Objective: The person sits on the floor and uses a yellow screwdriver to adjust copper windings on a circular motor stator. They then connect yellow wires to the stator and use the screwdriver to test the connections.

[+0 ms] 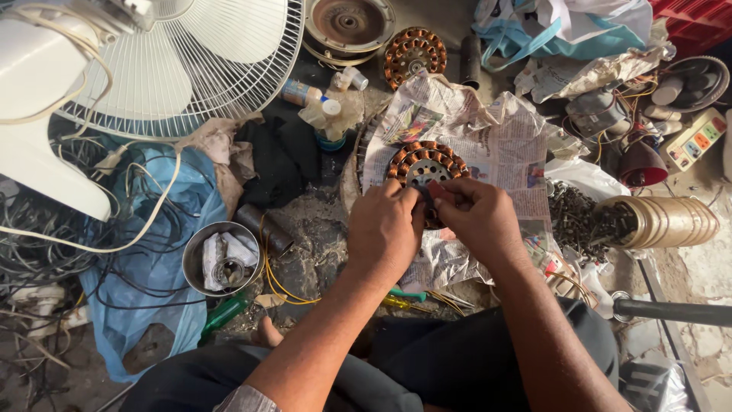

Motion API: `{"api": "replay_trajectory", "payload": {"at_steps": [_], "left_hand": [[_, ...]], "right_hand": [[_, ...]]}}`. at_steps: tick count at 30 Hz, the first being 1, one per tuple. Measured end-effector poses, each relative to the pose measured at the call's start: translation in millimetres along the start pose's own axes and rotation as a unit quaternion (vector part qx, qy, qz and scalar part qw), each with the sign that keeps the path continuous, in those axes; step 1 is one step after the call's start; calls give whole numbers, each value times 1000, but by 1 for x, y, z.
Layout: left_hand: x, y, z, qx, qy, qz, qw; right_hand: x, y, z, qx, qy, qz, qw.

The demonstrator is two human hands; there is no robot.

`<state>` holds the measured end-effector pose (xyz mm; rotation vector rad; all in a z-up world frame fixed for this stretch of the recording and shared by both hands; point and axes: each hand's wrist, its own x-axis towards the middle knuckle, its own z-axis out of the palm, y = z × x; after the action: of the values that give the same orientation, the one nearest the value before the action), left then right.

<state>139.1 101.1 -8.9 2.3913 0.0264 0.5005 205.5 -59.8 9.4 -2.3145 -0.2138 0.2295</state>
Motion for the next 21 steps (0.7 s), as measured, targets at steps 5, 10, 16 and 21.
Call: {"api": "replay_trajectory", "payload": {"at_steps": [5, 10, 16, 21], "left_hand": [[-2, -3, 7, -3, -2, -4, 1000], [-3, -3, 7, 3, 25, 12, 1000], [1, -1, 0, -32, -48, -33, 998], [1, -1, 2, -61, -8, -21, 998]], "right_hand": [[-3, -6, 0, 71, -44, -46, 995], [-8, -18, 6, -17, 10, -27, 999], [-3, -27, -31, 85, 33, 22, 996], [-5, -25, -40, 72, 52, 59, 994]]}}
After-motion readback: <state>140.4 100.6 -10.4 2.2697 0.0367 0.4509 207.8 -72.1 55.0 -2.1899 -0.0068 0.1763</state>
